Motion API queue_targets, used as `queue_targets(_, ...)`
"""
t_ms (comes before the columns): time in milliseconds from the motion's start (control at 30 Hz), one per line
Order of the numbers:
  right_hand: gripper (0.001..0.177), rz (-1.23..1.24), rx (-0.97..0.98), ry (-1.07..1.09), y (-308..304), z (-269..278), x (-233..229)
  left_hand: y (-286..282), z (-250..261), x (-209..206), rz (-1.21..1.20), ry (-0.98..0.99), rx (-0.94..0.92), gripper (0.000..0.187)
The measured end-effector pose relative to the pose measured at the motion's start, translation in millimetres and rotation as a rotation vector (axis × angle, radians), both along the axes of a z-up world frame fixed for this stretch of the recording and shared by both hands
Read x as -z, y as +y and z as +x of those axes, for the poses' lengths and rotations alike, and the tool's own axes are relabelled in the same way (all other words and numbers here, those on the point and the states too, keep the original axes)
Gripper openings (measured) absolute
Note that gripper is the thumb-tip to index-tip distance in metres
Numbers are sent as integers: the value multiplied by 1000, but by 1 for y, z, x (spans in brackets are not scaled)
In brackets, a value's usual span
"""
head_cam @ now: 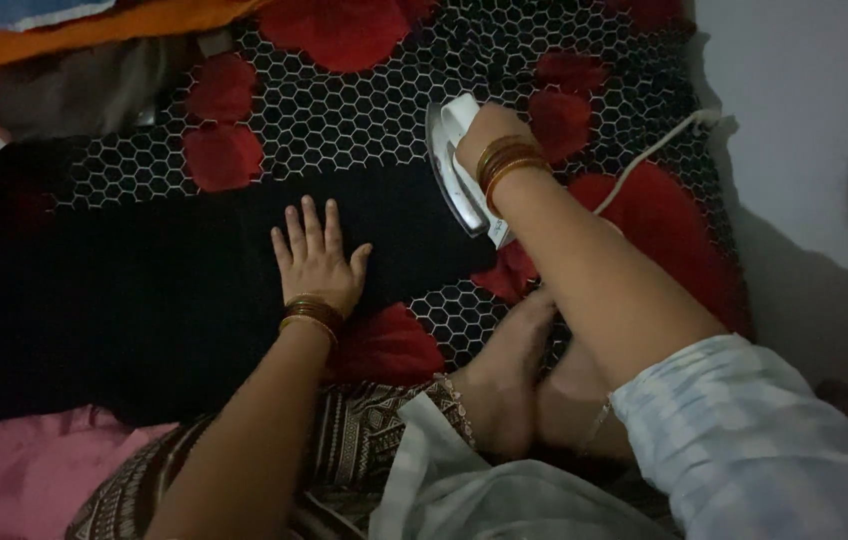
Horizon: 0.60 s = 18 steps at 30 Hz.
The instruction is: The person irons a black garment on a bed using a white electric iron. They repeatedly smooth the fabric, fold sections, and reposition the garment to iron different areas.
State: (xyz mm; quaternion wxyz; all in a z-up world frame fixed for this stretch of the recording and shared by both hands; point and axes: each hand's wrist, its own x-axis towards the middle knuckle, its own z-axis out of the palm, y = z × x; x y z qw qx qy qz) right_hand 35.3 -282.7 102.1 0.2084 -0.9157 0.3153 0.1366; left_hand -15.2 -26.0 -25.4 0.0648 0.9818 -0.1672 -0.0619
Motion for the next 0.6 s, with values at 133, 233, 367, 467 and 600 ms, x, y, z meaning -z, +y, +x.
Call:
queue_targets(133,31,-7,-85,-36,-11,-6,3,-4,5,-2,50,32,-4,81)
queue_targets(233,35,-24,-94,-12,-16,-23,4,-3,3,-2,67,19,-7,81)
queue_targets(367,34,-37,-50,-7,-24,-36,-4,1,1,-4,29,3,15,82)
queue_targets(467,35,-137,-115,0,-41,-41,-12,0,1,-4,11,7,22,82)
queue_targets(600,34,-283,-175,-67,-68,-37,-14,3,0,-5,36,-12,23,82)
